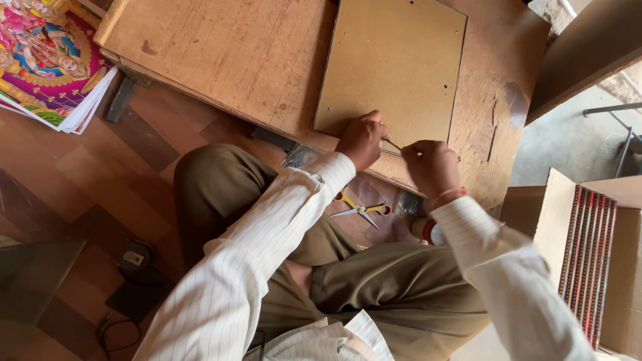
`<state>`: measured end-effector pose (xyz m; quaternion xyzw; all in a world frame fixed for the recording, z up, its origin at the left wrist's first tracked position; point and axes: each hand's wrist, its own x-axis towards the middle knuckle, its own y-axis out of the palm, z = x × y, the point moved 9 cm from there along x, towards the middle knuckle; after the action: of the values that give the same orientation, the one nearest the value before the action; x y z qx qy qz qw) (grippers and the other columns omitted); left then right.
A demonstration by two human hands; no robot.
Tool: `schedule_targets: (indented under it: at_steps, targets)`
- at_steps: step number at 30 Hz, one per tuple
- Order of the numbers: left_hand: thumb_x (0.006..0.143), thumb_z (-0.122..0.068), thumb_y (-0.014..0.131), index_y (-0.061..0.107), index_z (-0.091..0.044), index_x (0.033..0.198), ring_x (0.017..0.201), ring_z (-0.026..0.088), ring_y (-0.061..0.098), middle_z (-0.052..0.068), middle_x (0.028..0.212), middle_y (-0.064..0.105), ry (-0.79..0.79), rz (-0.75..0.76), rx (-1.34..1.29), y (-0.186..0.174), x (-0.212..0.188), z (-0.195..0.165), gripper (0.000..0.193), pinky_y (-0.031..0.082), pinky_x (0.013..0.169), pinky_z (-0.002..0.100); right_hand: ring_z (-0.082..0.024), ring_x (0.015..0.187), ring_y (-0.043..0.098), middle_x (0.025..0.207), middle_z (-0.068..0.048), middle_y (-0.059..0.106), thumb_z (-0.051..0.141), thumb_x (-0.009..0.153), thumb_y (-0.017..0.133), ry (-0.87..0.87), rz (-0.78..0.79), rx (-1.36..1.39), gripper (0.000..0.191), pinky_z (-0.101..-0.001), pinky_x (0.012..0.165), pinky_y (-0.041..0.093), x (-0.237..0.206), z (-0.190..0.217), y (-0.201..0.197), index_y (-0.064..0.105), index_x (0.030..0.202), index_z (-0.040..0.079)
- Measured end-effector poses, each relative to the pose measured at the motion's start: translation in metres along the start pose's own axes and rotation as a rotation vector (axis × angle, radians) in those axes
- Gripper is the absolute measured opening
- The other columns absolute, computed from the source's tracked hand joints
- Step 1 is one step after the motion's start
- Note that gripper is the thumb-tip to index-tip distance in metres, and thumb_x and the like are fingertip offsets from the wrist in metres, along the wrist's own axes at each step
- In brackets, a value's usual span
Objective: The person sits on the floor at a low workbench and uses a screwdriver to fasten the backing board onto a picture frame. They place a framed religious print into the frame, wipe the frame surface with their hand, align the backing board, and drive screws along the frame edge.
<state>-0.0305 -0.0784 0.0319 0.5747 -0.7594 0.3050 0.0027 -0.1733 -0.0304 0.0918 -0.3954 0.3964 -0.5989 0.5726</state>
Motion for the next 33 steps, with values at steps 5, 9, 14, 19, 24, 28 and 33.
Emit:
schedule_targets:
  at_steps: [5, 9, 14, 19, 24, 28, 33]
  targets:
    - [0.069, 0.012, 0.061, 0.08, -0.006, 0.088, 0.098, 0.034, 0.066, 0.014, 0.097, 0.067, 0.032, 0.0, 0.005, -0.006, -0.001, -0.02, 0.032, 0.054, 0.087, 0.041, -0.038, 0.066, 0.065, 0.076, -0.021, 0.071, 0.025, 0.093, 0.071, 0.484, 0.215, 0.322, 0.023, -0.0438, 0.054, 0.046, 0.001, -0.028, 0.0, 0.082, 0.098, 0.005]
    - [0.068, 0.012, 0.061, 0.079, -0.004, 0.087, 0.097, 0.035, 0.066, 0.016, 0.097, 0.065, 0.016, 0.027, 0.041, -0.01, -0.002, -0.027, 0.03, 0.053, 0.087, 0.043, -0.03, 0.069, 0.072, 0.077, -0.013, 0.075, 0.027, 0.086, 0.074, -0.124, 0.078, -0.193, 0.021, -0.0415, 0.063, 0.058, 0.001, 0.047, -0.02, 0.08, 0.099, 0.012]
    - [0.068, 0.012, 0.06, 0.077, -0.001, 0.086, 0.094, 0.036, 0.065, 0.018, 0.095, 0.065, -0.059, 0.025, -0.04, -0.019, -0.001, -0.027, 0.028, 0.053, 0.084, 0.044, -0.032, 0.072, 0.072, 0.082, -0.01, 0.076, 0.026, 0.092, 0.066, -0.207, 0.153, -0.574, 0.015, -0.0459, 0.063, 0.058, -0.007, 0.074, -0.016, 0.08, 0.094, 0.02]
    - [0.07, 0.013, 0.059, 0.072, 0.001, 0.081, 0.094, 0.035, 0.066, 0.018, 0.097, 0.065, -0.052, -0.016, -0.098, -0.022, 0.003, -0.027, 0.022, 0.054, 0.084, 0.042, -0.033, 0.071, 0.071, 0.081, -0.011, 0.074, 0.026, 0.096, 0.065, -0.158, 0.095, -0.557, 0.016, -0.0445, 0.063, 0.057, -0.013, 0.069, -0.012, 0.078, 0.092, 0.018]
    - [0.071, 0.012, 0.059, 0.072, 0.0, 0.079, 0.094, 0.035, 0.067, 0.018, 0.097, 0.065, -0.048, 0.033, -0.088, -0.022, -0.001, -0.028, 0.02, 0.054, 0.084, 0.041, -0.019, 0.053, 0.059, 0.07, -0.01, 0.07, 0.019, 0.093, 0.068, 0.512, 0.133, 0.218, 0.011, -0.0359, 0.046, 0.047, -0.014, -0.01, 0.001, 0.076, 0.092, 0.011]
    - [0.071, 0.011, 0.06, 0.075, -0.002, 0.079, 0.095, 0.035, 0.066, 0.017, 0.096, 0.065, 0.001, 0.012, -0.023, -0.025, -0.005, -0.037, 0.022, 0.054, 0.086, 0.042, -0.009, 0.046, 0.042, 0.07, -0.004, 0.064, 0.023, 0.094, 0.071, 0.989, 0.248, 0.832, 0.018, -0.0281, 0.038, 0.031, -0.026, -0.046, 0.032, 0.073, 0.087, 0.006]
    - [0.068, 0.011, 0.061, 0.076, -0.003, 0.08, 0.095, 0.035, 0.066, 0.015, 0.098, 0.067, 0.035, -0.028, -0.012, -0.033, -0.013, -0.041, 0.024, 0.054, 0.086, 0.042, -0.018, 0.051, 0.051, 0.077, -0.011, 0.072, 0.024, 0.092, 0.075, 0.62, 0.27, 0.377, 0.017, -0.0339, 0.045, 0.041, -0.01, -0.022, 0.016, 0.078, 0.095, 0.007]
